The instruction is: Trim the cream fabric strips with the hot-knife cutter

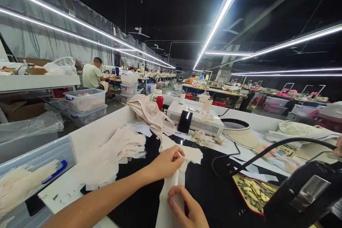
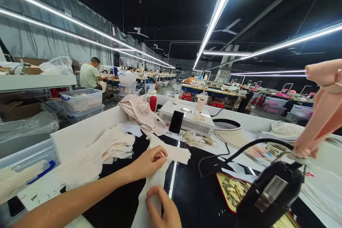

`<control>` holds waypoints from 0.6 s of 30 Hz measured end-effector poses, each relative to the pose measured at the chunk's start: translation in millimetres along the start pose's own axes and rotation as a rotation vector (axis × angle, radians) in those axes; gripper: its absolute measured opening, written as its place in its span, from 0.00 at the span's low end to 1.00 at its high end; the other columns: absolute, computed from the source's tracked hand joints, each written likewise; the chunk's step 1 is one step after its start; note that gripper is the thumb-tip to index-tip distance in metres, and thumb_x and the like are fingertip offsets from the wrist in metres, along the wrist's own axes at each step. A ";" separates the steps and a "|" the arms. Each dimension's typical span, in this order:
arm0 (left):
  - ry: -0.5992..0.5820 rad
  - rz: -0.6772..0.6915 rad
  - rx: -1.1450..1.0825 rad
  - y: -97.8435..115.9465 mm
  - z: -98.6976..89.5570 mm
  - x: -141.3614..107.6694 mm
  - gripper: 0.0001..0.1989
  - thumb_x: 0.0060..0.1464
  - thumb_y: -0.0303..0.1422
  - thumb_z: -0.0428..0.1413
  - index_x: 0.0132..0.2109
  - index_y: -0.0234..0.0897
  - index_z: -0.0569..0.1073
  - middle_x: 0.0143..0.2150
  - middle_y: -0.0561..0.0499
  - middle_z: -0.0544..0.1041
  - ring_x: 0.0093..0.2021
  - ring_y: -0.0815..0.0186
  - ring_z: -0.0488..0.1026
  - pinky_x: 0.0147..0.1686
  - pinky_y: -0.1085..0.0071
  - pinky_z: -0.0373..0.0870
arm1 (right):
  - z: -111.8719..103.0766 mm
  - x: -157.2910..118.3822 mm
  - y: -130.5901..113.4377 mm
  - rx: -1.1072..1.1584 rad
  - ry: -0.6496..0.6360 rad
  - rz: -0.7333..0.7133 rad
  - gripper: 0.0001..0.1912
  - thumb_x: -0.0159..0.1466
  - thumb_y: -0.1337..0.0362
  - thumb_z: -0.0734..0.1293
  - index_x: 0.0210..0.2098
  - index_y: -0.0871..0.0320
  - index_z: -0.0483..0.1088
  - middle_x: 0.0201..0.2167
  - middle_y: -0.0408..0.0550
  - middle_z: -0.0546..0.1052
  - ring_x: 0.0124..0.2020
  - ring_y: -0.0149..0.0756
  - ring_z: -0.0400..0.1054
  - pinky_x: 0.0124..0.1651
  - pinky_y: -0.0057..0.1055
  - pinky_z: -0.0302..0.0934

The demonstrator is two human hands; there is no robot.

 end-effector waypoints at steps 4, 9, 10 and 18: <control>0.085 -0.071 -0.050 -25.7 -25.0 32.9 0.13 0.60 0.30 0.54 0.52 0.35 0.72 0.27 0.60 0.66 0.27 0.70 0.63 0.29 0.75 0.60 | -28.4 40.8 -5.7 0.006 0.077 0.056 0.23 0.63 0.41 0.66 0.41 0.52 0.78 0.26 0.42 0.75 0.28 0.38 0.67 0.31 0.30 0.61; 0.142 -0.156 -0.082 -55.1 -50.7 61.3 0.16 0.61 0.34 0.58 0.55 0.35 0.73 0.28 0.58 0.66 0.28 0.69 0.68 0.28 0.75 0.69 | -78.9 95.6 -3.1 -0.088 0.224 0.055 0.28 0.59 0.37 0.65 0.41 0.54 0.78 0.26 0.43 0.76 0.28 0.40 0.68 0.32 0.33 0.61; 0.150 -0.167 -0.076 -59.6 -53.0 66.7 0.16 0.62 0.35 0.58 0.55 0.35 0.73 0.29 0.58 0.67 0.28 0.69 0.69 0.28 0.75 0.69 | -86.2 105.1 -1.9 -0.099 0.242 0.058 0.28 0.58 0.37 0.65 0.42 0.54 0.77 0.27 0.43 0.76 0.27 0.39 0.68 0.32 0.33 0.60; 0.169 -0.254 0.066 -88.1 -51.7 103.8 0.15 0.70 0.38 0.59 0.57 0.34 0.73 0.45 0.49 0.77 0.36 0.67 0.76 0.35 0.69 0.78 | -105.4 152.8 20.7 -0.229 0.351 0.049 0.27 0.55 0.41 0.62 0.41 0.54 0.74 0.28 0.46 0.79 0.26 0.42 0.70 0.30 0.35 0.60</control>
Point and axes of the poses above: each hand's wrist, its own x-axis towards the middle knuckle, its own z-axis out of the palm, y = z × x, the point moved 1 cm from there along x, towards the middle knuckle
